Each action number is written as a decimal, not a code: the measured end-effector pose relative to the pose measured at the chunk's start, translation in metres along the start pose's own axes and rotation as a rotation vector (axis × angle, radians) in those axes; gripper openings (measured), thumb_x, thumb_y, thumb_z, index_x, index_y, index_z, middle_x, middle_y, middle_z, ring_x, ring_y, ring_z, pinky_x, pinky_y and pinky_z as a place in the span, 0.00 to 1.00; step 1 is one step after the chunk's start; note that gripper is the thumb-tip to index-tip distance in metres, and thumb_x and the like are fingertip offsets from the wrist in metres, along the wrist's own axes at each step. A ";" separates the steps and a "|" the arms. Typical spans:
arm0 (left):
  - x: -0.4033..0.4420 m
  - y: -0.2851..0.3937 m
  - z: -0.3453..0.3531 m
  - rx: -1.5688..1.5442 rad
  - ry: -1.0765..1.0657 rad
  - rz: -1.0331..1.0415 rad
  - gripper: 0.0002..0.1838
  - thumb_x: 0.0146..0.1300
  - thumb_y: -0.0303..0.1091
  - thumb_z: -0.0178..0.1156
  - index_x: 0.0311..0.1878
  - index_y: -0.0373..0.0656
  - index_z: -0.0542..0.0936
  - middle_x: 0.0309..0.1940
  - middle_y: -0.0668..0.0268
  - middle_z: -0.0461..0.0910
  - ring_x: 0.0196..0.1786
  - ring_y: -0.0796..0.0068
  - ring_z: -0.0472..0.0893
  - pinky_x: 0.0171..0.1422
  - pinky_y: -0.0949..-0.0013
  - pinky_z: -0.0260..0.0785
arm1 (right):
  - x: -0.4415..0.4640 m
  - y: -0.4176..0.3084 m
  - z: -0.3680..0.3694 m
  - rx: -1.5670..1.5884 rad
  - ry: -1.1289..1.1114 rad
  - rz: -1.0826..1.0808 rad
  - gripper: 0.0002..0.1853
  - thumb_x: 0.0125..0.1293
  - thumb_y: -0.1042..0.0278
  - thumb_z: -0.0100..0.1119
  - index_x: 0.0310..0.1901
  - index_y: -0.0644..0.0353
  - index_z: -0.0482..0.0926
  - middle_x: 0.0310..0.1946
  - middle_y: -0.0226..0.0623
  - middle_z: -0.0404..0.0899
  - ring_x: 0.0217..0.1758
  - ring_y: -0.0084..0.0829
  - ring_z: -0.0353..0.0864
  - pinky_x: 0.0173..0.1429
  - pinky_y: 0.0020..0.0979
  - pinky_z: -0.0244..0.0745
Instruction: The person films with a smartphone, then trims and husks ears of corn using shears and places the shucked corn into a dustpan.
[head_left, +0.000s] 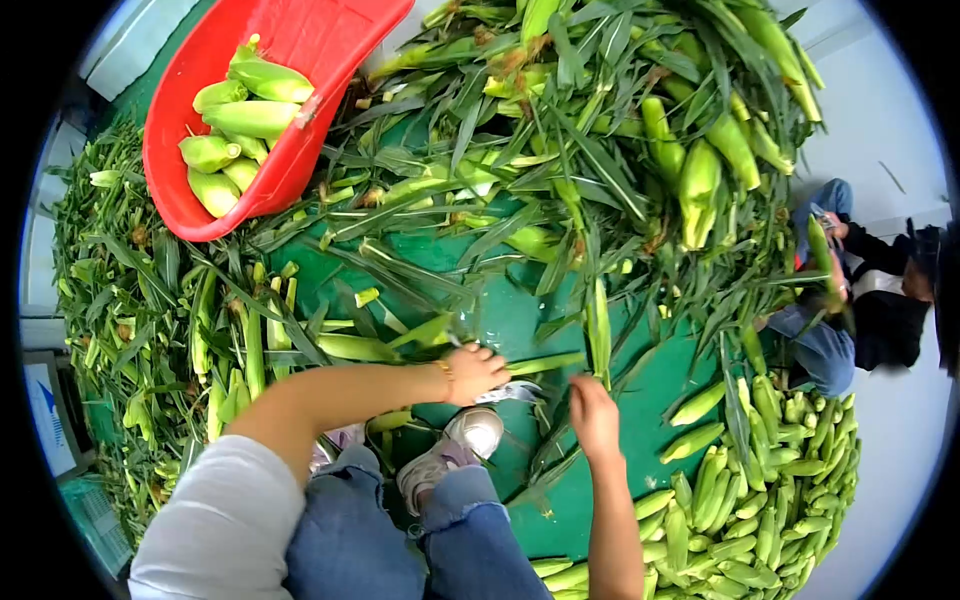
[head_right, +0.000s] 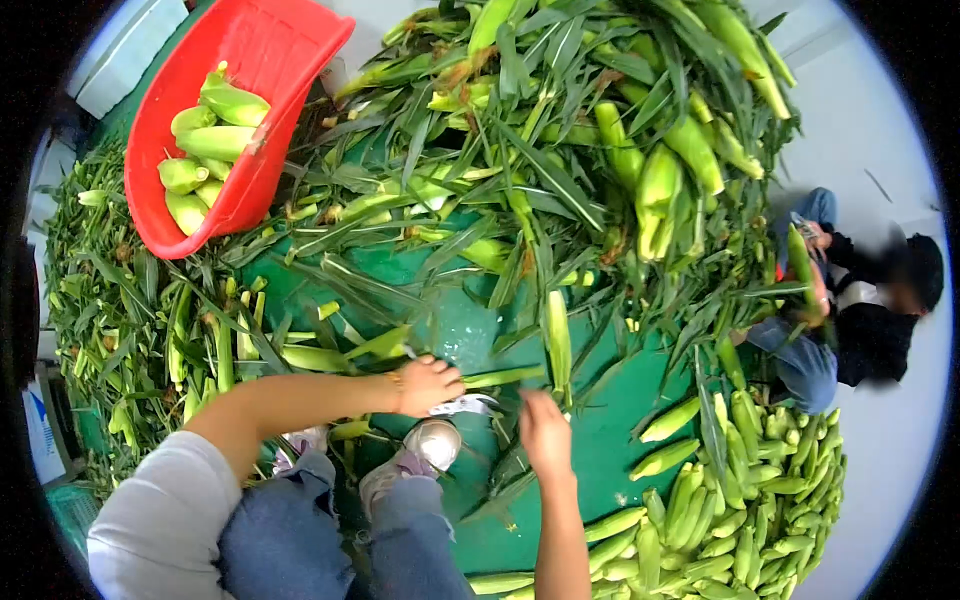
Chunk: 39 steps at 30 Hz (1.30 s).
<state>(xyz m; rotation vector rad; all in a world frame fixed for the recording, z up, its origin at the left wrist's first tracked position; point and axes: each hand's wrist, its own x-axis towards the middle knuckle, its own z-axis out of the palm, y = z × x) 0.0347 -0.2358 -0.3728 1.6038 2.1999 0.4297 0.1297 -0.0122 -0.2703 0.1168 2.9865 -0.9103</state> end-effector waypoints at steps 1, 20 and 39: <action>-0.021 -0.015 0.003 0.039 0.006 -0.039 0.27 0.43 0.37 0.67 0.50 0.48 0.72 0.41 0.64 0.72 0.44 0.63 0.74 0.49 0.60 0.65 | 0.035 -0.005 0.018 0.015 -0.083 -0.094 0.15 0.57 0.78 0.53 0.47 0.60 0.75 0.45 0.43 0.77 0.45 0.47 0.78 0.49 0.39 0.75; -0.458 -0.020 -0.064 0.142 -0.491 -1.011 0.28 0.41 0.38 0.65 0.49 0.44 0.69 0.48 0.52 0.73 0.53 0.52 0.73 0.56 0.57 0.63 | 0.191 -0.022 0.082 -0.517 -0.446 0.108 0.27 0.50 0.70 0.64 0.52 0.51 0.63 0.54 0.41 0.68 0.62 0.43 0.66 0.62 0.43 0.66; -0.086 0.024 -0.179 -0.799 0.202 -0.294 0.30 0.48 0.40 0.69 0.51 0.39 0.66 0.38 0.54 0.77 0.39 0.62 0.79 0.43 0.65 0.70 | 0.060 -0.157 0.011 1.647 0.554 0.572 0.29 0.66 0.55 0.57 0.64 0.55 0.59 0.54 0.32 0.69 0.55 0.30 0.70 0.60 0.35 0.67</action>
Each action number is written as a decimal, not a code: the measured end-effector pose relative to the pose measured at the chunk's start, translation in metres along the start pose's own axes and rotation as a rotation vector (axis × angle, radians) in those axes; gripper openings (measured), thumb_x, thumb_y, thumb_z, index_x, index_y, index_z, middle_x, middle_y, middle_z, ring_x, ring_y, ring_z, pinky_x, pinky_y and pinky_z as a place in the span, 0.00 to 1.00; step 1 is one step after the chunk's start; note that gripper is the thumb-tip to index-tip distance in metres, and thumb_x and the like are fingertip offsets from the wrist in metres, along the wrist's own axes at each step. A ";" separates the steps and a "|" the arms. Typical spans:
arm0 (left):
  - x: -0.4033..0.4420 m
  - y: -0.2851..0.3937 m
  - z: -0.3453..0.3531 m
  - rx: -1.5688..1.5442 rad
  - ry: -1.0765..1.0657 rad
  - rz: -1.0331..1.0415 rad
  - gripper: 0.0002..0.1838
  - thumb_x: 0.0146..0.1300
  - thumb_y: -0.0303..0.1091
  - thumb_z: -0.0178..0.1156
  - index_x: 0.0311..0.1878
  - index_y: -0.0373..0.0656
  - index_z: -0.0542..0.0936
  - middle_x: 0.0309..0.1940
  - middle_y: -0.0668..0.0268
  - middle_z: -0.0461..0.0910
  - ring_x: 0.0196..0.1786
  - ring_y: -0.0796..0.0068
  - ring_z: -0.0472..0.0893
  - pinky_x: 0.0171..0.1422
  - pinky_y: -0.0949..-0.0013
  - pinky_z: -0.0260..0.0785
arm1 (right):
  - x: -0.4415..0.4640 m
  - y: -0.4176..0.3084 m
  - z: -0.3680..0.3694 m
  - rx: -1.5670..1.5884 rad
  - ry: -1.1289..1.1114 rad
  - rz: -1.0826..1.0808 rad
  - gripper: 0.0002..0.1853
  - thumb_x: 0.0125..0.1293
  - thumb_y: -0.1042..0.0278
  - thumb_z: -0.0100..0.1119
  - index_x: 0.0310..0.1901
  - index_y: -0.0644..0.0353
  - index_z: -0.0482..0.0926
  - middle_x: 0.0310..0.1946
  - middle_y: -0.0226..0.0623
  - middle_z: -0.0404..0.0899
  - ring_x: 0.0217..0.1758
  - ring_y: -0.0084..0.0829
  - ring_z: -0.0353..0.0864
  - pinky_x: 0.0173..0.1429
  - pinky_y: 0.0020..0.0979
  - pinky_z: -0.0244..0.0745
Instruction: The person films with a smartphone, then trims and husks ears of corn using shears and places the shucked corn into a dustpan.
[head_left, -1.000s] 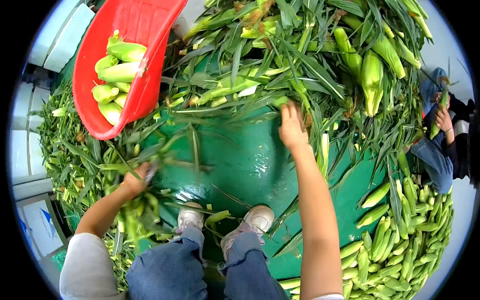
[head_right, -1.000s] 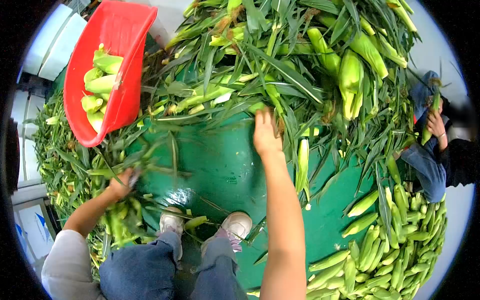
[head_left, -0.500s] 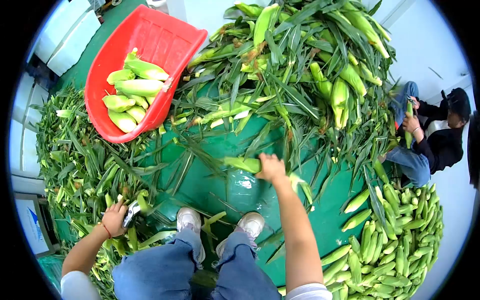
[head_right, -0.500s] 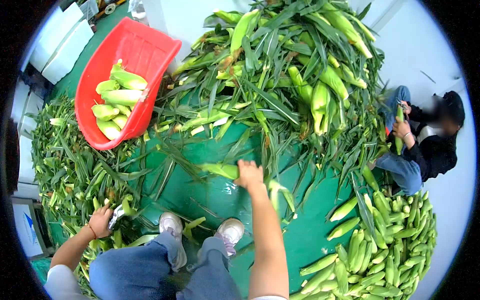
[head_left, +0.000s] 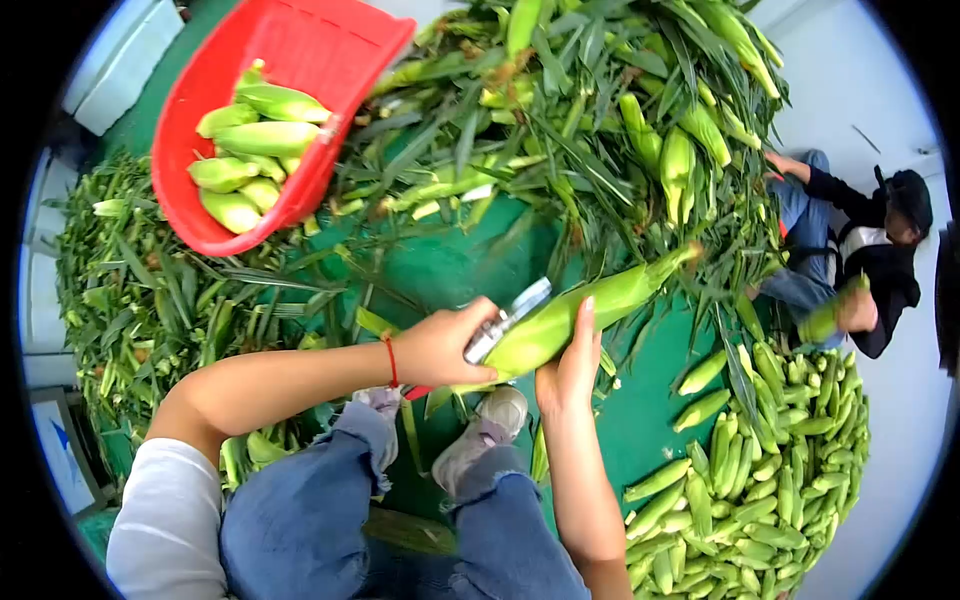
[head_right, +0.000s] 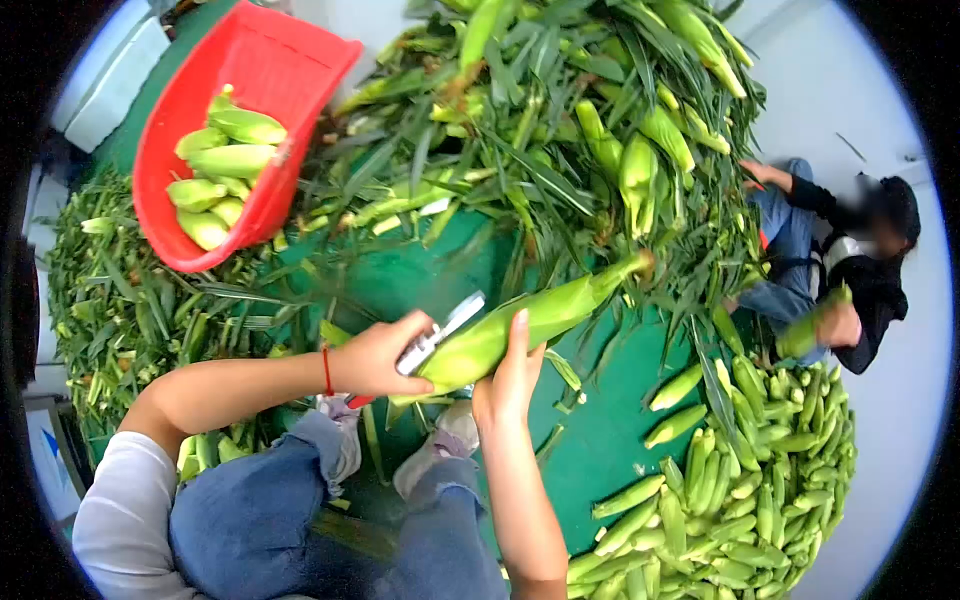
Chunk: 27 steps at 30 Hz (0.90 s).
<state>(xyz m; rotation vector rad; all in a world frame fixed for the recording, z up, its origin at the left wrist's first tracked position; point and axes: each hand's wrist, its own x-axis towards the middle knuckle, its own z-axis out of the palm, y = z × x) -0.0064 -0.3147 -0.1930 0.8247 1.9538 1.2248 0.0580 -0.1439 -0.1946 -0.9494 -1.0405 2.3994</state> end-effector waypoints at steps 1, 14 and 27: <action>0.006 0.003 0.007 -0.071 -0.135 -0.029 0.29 0.49 0.37 0.66 0.52 0.38 0.66 0.37 0.50 0.77 0.39 0.56 0.80 0.43 0.63 0.70 | -0.001 -0.001 -0.012 -0.049 0.019 -0.028 0.26 0.66 0.58 0.57 0.62 0.57 0.61 0.51 0.33 0.71 0.53 0.30 0.71 0.59 0.35 0.69; -0.018 -0.097 -0.023 -1.272 0.610 -0.781 0.14 0.59 0.37 0.58 0.46 0.44 0.72 0.33 0.66 0.76 0.34 0.71 0.78 0.39 0.68 0.72 | 0.036 0.014 -0.043 0.217 0.057 0.027 0.26 0.63 0.46 0.57 0.55 0.57 0.69 0.51 0.38 0.74 0.57 0.37 0.71 0.66 0.47 0.62; -0.011 -0.024 0.035 -1.417 -0.141 -0.847 0.30 0.59 0.30 0.56 0.65 0.46 0.63 0.47 0.61 0.73 0.51 0.70 0.75 0.53 0.64 0.71 | 0.015 0.026 -0.012 -0.123 0.078 -0.317 0.25 0.63 0.60 0.58 0.58 0.59 0.63 0.53 0.37 0.69 0.57 0.36 0.69 0.64 0.45 0.64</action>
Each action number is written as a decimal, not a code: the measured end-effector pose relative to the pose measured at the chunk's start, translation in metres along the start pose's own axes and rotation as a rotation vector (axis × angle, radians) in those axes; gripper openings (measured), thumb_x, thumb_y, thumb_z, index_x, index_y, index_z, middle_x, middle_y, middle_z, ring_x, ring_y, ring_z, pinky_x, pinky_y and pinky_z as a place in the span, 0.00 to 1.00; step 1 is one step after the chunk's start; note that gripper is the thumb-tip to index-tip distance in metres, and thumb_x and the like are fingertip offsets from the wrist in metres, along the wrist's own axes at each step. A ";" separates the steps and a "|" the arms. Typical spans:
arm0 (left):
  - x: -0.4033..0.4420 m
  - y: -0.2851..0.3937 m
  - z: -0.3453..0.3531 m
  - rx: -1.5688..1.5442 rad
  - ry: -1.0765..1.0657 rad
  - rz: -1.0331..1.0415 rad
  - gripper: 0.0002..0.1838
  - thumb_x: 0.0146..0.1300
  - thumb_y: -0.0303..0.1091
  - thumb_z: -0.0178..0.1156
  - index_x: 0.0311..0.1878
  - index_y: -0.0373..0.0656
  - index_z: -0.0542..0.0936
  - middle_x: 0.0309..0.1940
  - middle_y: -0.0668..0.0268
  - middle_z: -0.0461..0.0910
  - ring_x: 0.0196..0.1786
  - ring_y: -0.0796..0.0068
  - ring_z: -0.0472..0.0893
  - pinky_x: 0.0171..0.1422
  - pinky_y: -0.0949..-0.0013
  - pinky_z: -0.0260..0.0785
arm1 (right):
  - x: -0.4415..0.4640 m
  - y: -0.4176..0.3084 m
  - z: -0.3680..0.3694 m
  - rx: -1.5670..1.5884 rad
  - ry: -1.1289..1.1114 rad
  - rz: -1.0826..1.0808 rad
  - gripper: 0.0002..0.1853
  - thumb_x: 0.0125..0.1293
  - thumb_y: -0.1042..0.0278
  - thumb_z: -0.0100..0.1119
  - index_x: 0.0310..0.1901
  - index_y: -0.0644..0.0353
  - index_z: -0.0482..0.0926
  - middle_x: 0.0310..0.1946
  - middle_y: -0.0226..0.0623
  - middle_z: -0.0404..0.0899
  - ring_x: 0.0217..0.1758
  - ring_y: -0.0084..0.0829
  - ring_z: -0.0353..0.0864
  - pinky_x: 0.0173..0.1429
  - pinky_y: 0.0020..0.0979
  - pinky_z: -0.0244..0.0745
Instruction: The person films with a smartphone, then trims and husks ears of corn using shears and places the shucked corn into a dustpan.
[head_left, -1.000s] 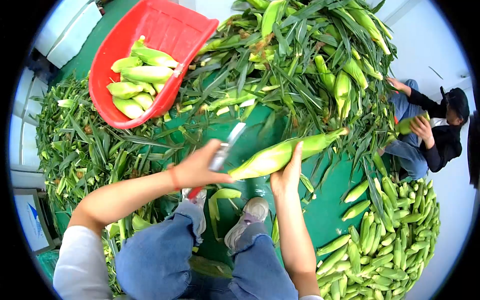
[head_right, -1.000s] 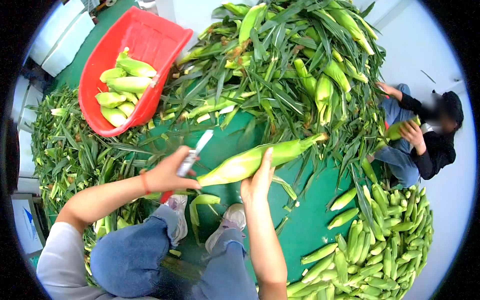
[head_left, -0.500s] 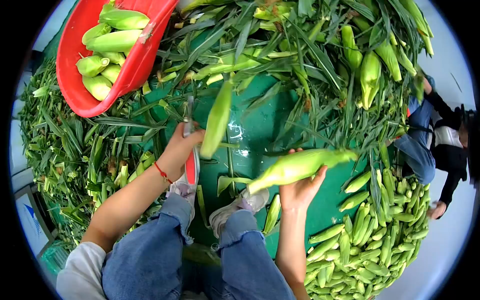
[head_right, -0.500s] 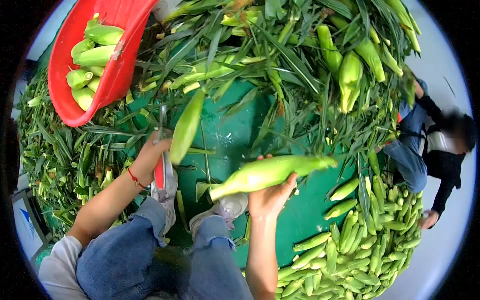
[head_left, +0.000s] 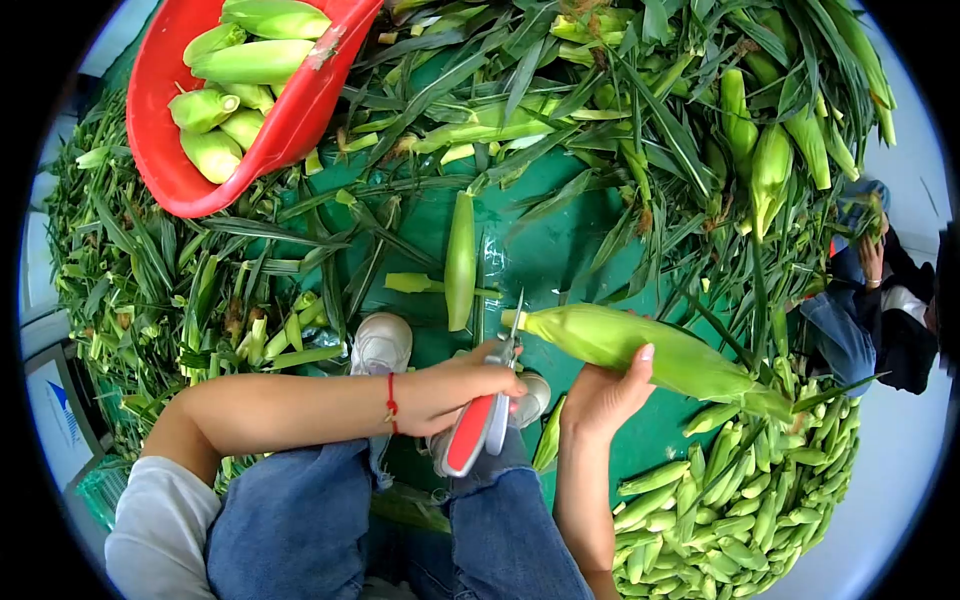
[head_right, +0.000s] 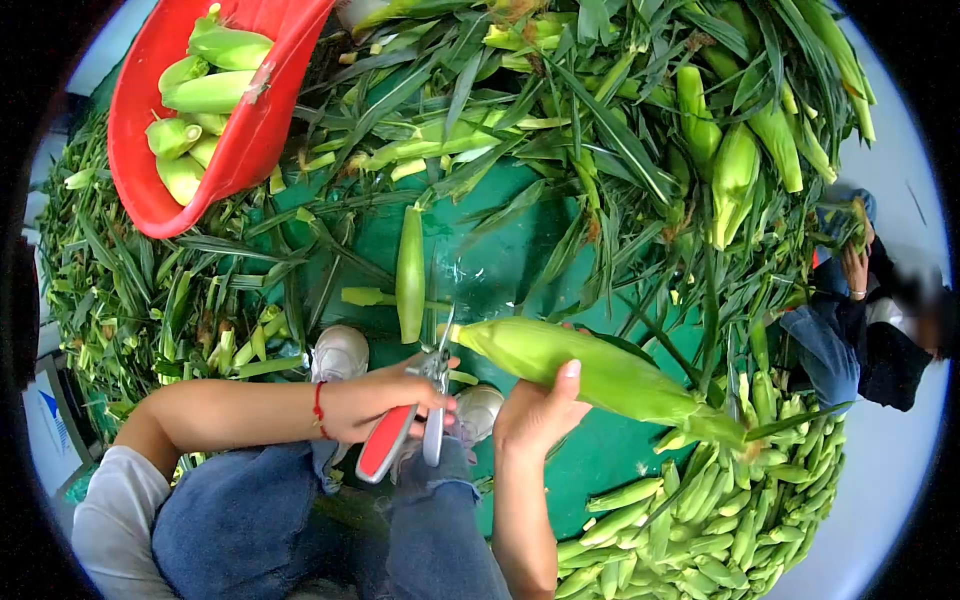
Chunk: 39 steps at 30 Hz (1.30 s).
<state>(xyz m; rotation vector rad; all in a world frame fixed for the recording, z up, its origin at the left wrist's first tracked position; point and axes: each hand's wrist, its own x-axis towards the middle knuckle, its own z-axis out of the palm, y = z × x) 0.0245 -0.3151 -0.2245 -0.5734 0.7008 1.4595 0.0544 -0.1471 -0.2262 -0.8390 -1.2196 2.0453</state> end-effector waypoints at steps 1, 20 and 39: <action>0.001 -0.003 -0.002 0.006 0.012 0.060 0.29 0.58 0.29 0.57 0.64 0.45 0.64 0.44 0.61 0.74 0.49 0.71 0.76 0.49 0.66 0.72 | 0.000 0.003 -0.002 -0.026 -0.028 -0.003 0.26 0.63 0.60 0.58 0.59 0.59 0.63 0.53 0.37 0.69 0.57 0.36 0.69 0.64 0.45 0.64; -0.005 0.099 -0.012 1.293 0.011 0.370 0.39 0.45 0.34 0.61 0.62 0.33 0.58 0.48 0.46 0.67 0.51 0.56 0.69 0.54 0.64 0.63 | 0.021 -0.010 -0.027 -1.167 -0.755 0.096 0.35 0.52 0.55 0.69 0.58 0.63 0.66 0.48 0.49 0.76 0.50 0.46 0.78 0.53 0.37 0.72; 0.007 0.049 -0.065 0.854 -0.103 0.336 0.37 0.50 0.29 0.62 0.65 0.41 0.58 0.50 0.64 0.70 0.48 0.76 0.72 0.52 0.71 0.67 | 0.042 0.021 -0.018 0.125 -0.460 0.910 0.35 0.65 0.39 0.30 0.60 0.63 0.65 0.45 0.51 0.76 0.41 0.47 0.80 0.43 0.44 0.78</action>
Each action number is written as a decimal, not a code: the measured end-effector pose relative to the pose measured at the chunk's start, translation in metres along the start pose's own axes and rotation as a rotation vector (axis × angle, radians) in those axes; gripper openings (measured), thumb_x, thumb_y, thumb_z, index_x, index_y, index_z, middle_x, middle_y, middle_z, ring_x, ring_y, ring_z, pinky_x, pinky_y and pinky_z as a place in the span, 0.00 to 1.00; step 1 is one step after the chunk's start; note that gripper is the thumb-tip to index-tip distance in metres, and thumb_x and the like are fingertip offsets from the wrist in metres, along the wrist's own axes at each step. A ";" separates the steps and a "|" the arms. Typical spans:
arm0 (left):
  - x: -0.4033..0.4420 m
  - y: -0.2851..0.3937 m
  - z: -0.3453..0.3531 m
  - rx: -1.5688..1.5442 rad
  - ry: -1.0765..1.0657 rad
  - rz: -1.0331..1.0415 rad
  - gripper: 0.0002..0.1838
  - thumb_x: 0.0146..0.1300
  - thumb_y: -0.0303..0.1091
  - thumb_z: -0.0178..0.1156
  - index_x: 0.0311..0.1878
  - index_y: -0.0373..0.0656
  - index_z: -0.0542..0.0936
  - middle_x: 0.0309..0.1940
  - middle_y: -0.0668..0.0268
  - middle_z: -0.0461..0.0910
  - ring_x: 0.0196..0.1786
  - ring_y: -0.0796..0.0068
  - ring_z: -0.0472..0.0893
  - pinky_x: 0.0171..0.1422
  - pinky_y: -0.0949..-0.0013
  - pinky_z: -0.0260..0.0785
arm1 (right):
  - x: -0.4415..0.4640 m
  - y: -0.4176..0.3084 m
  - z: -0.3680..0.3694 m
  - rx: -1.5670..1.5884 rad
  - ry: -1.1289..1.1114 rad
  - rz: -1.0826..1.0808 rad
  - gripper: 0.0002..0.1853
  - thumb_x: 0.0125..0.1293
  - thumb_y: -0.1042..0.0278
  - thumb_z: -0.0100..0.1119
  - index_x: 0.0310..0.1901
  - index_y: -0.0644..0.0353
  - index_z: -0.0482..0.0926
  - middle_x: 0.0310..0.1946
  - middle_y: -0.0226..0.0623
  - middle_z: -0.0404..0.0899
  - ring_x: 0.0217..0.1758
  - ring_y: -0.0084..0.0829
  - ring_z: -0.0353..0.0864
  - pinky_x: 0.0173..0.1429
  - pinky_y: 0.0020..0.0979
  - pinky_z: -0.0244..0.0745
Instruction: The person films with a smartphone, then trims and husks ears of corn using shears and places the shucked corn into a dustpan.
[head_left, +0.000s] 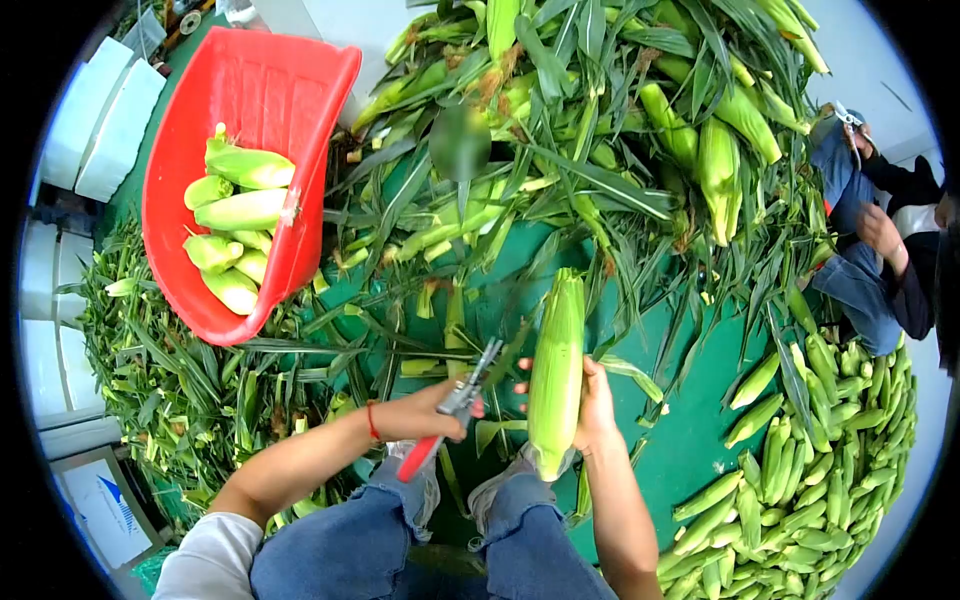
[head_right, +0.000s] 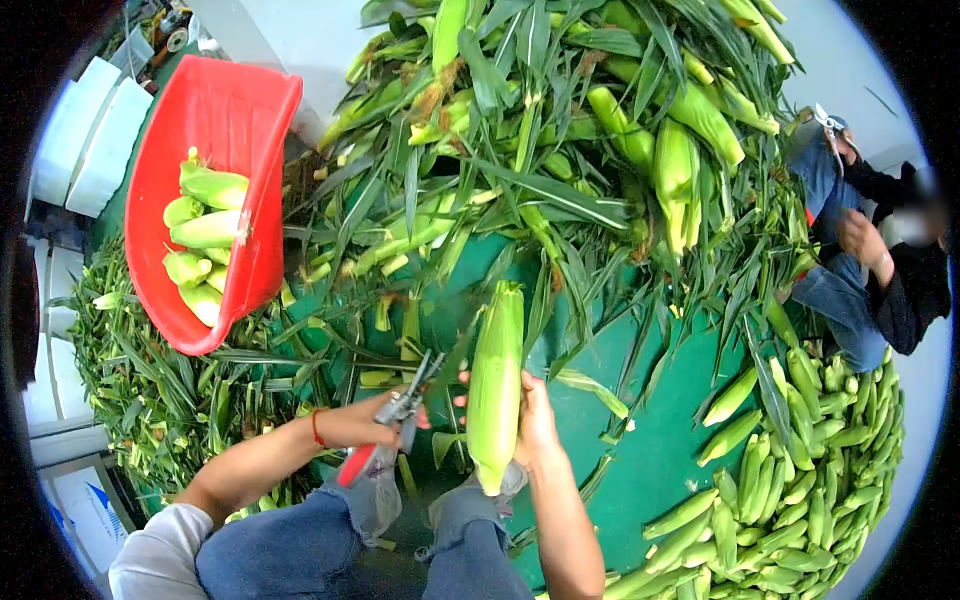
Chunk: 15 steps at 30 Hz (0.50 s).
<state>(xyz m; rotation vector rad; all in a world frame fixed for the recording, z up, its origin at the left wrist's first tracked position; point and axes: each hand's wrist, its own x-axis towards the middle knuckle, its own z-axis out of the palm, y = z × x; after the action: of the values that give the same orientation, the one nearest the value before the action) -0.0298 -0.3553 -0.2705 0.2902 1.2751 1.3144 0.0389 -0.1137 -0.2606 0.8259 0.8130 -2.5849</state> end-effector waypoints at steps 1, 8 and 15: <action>0.006 0.004 0.006 0.015 -0.003 0.036 0.38 0.50 0.30 0.61 0.65 0.41 0.57 0.50 0.64 0.69 0.46 0.77 0.71 0.50 0.72 0.67 | 0.004 0.003 -0.008 0.040 -0.001 0.085 0.35 0.67 0.38 0.29 0.60 0.61 0.65 0.42 0.50 0.77 0.40 0.45 0.80 0.43 0.44 0.77; 0.003 0.037 0.026 0.063 0.438 0.232 0.47 0.50 0.22 0.58 0.72 0.47 0.45 0.50 0.67 0.67 0.44 0.78 0.69 0.51 0.72 0.65 | 0.010 0.003 -0.021 -0.667 0.588 -0.503 0.23 0.70 0.48 0.46 0.50 0.63 0.69 0.39 0.43 0.76 0.42 0.33 0.74 0.47 0.32 0.70; 0.018 0.033 0.033 -0.031 0.006 0.095 0.46 0.54 0.31 0.61 0.72 0.44 0.45 0.53 0.65 0.66 0.46 0.76 0.70 0.50 0.72 0.67 | -0.013 -0.003 -0.026 -0.855 0.285 -0.434 0.27 0.70 0.51 0.47 0.56 0.70 0.68 0.49 0.49 0.76 0.52 0.36 0.74 0.58 0.31 0.66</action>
<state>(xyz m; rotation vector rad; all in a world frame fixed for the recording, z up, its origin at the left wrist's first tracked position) -0.0251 -0.3140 -0.2426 0.3287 1.2574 1.4152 0.0588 -0.0947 -0.2690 0.7850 2.1605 -2.0627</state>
